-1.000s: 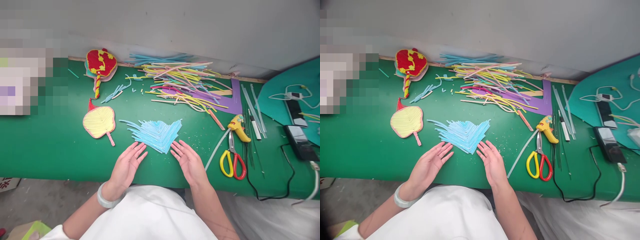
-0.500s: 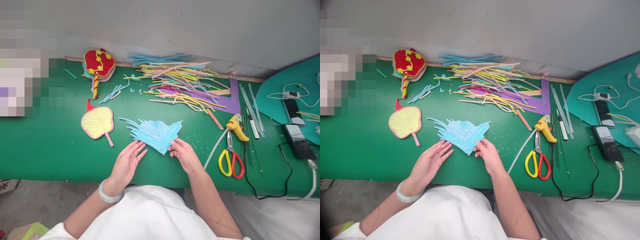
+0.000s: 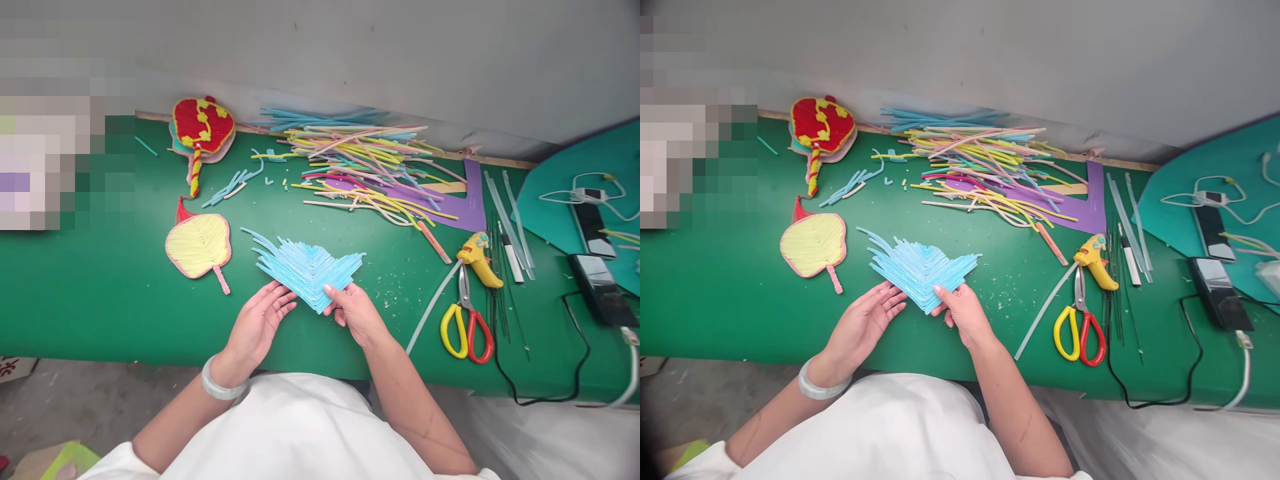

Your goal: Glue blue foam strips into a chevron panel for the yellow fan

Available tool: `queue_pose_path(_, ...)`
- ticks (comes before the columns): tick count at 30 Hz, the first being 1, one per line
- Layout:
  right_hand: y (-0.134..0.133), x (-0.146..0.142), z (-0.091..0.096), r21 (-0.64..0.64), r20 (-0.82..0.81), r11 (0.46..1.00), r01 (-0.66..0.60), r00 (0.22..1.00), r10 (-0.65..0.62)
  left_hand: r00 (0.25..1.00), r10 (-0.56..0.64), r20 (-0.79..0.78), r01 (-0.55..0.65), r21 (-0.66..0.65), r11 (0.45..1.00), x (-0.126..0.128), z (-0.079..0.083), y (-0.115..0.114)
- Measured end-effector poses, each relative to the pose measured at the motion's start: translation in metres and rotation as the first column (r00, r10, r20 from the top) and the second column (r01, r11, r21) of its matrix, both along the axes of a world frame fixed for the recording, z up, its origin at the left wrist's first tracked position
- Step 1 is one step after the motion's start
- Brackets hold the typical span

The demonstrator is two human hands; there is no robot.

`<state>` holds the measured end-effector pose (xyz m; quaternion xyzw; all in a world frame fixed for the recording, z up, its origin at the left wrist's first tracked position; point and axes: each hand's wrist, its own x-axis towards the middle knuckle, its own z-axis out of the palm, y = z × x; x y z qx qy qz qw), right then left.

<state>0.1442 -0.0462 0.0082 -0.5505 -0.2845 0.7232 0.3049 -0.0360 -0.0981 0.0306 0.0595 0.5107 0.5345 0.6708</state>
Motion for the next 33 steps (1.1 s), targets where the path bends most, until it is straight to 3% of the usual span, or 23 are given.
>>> queue_pose_path(4,0.001,-0.002,0.000,-0.023,-0.032,1.000,-0.010,0.999,0.009,0.982,-0.160,-0.095,0.166,0.056,0.985,0.001,0.002,0.000)
queue_pose_path(6,0.001,-0.001,0.001,-0.017,-0.057,1.000,-0.016,0.998,0.015,0.914,-0.284,-0.291,0.311,0.052,0.949,-0.003,-0.001,0.000)
queue_pose_path(7,0.001,0.000,0.002,-0.006,-0.070,1.000,-0.012,0.997,0.012,0.829,-0.308,-0.466,0.362,0.028,0.932,-0.009,-0.003,-0.001)
queue_pose_path(8,0.002,0.001,0.004,0.009,-0.083,1.000,-0.002,0.997,0.003,0.688,-0.297,-0.662,0.384,-0.015,0.923,-0.016,-0.006,-0.002)
queue_pose_path(9,0.002,0.003,0.006,0.025,-0.092,1.000,0.013,0.996,-0.010,0.473,-0.234,-0.849,0.362,-0.055,0.931,-0.026,-0.010,-0.003)
queue_pose_path(10,0.002,0.005,0.008,0.040,-0.098,0.999,0.031,0.995,-0.027,0.211,-0.150,-0.966,0.298,-0.082,0.951,-0.037,-0.013,-0.003)
queue_pose_path(11,0.003,0.007,0.010,0.052,-0.100,0.998,0.048,0.994,-0.042,-0.025,-0.116,-0.993,0.212,-0.119,0.970,-0.049,-0.016,-0.004)
queue_pose_path(12,0.003,0.009,0.013,0.062,-0.101,0.996,0.060,0.993,-0.054,-0.192,-0.145,-0.971,0.129,-0.172,0.977,-0.061,-0.019,-0.004)
queue_pose_path(13,0.004,0.010,0.015,0.070,-0.102,0.995,0.070,0.993,-0.062,-0.301,-0.209,-0.930,0.062,-0.238,0.969,-0.072,-0.020,-0.004)
queue_pose_path(14,0.005,0.012,0.017,0.079,-0.106,0.994,0.076,0.992,-0.068,-0.362,-0.292,-0.885,0.000,-0.313,0.950,-0.083,-0.021,-0.004)
queue_pose_path(16,0.006,0.014,0.021,0.099,-0.117,0.991,0.093,0.990,-0.081,-0.362,-0.423,-0.830,-0.064,-0.431,0.900,-0.097,-0.020,-0.002)
queue_pose_path(18,0.007,0.015,0.025,0.117,-0.125,0.987,0.112,0.987,-0.097,-0.274,-0.466,-0.841,-0.058,-0.469,0.881,-0.102,-0.018,0.000)
queue_pose_path(21,0.007,0.018,0.029,0.143,-0.118,0.980,0.142,0.985,-0.125,-0.019,-0.397,-0.918,-0.011,-0.397,0.918,-0.094,-0.015,0.001)
queue_pose_path(25,0.006,0.026,0.038,0.189,-0.100,0.963,0.191,0.979,-0.175,0.361,-0.127,-0.924,-0.016,-0.143,0.990,-0.061,-0.012,-0.005)
queue_pose_path(27,0.006,0.032,0.044,0.225,-0.094,0.948,0.225,0.974,-0.208,0.480,-0.051,-0.876,0.031,-0.041,0.999,-0.038,-0.009,-0.009)
queue_pose_path(29,0.007,0.037,0.053,0.281,-0.092,0.922,0.266,0.964,-0.250,0.500,-0.065,-0.863,0.122,-0.005,0.993,-0.015,-0.008,-0.012)
queue_pose_path(33,0.009,0.047,0.070,0.409,-0.079,0.855,0.320,0.946,-0.316,0.467,-0.182,-0.865,0.355,-0.005,0.935,0.028,-0.012,-0.015)
